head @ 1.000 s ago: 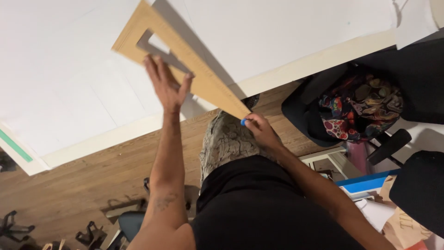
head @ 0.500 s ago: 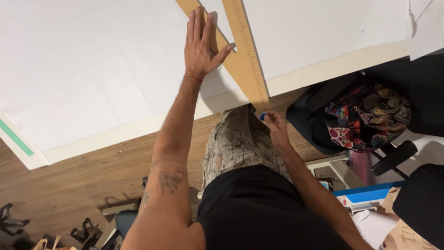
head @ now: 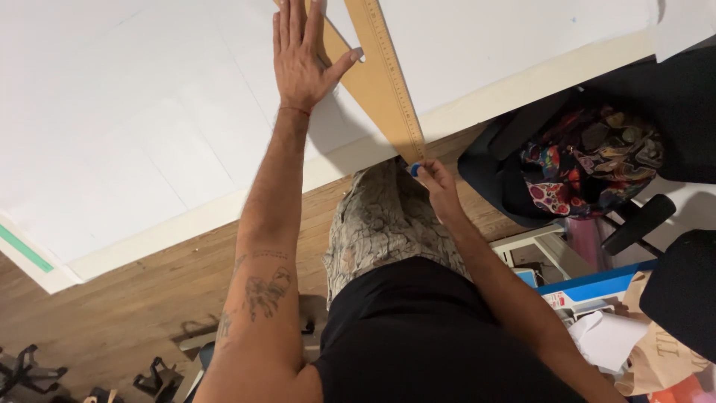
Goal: Marking patterns on a large sheet of material using rulers and tailor's chalk
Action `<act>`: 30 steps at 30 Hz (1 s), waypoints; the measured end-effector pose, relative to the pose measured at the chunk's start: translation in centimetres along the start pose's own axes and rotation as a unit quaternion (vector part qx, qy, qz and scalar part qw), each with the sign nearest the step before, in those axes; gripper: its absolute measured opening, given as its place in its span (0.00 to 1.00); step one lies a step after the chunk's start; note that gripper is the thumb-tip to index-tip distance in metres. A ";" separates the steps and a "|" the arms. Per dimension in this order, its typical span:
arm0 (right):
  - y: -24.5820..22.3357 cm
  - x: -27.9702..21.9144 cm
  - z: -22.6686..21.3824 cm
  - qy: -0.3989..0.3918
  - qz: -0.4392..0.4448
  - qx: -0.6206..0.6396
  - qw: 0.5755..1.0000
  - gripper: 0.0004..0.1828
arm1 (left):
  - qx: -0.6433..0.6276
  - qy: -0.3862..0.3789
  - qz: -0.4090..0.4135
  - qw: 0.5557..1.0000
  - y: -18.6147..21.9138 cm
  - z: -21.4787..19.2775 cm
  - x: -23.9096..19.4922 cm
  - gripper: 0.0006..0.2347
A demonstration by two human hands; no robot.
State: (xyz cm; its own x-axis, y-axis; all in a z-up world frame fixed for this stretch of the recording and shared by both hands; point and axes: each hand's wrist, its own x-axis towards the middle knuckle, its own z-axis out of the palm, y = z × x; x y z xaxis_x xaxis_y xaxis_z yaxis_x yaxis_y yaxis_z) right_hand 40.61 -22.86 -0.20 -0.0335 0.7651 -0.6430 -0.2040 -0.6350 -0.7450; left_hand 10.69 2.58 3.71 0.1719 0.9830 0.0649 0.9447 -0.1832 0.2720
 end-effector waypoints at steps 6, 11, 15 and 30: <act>-0.8 -0.3 0.1 -0.011 -0.013 -0.024 1.000 0.09 | 0.019 0.003 -0.003 1.000 -0.1 0.7 0.5 0.46; -0.9 -0.1 -0.3 0.000 0.015 -0.040 0.999 0.10 | 0.005 0.033 -0.004 0.999 0.5 0.1 0.8 0.44; -1.0 -0.8 -0.7 -0.014 0.002 -0.050 0.999 0.08 | 0.030 0.029 -0.003 0.999 0.6 0.2 0.2 0.45; -10.9 -0.4 -3.6 -0.015 0.004 -0.272 0.962 0.09 | 0.028 0.075 -0.036 0.996 0.4 1.9 0.9 0.52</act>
State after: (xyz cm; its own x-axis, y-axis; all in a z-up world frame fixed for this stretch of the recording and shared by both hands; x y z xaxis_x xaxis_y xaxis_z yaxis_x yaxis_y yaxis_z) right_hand 46.37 -16.60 7.50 -0.0626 0.7576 -0.6498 0.3382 -0.5964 -0.7279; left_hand 11.73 3.45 2.03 0.0625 0.9795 0.1915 0.9681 -0.1062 0.2269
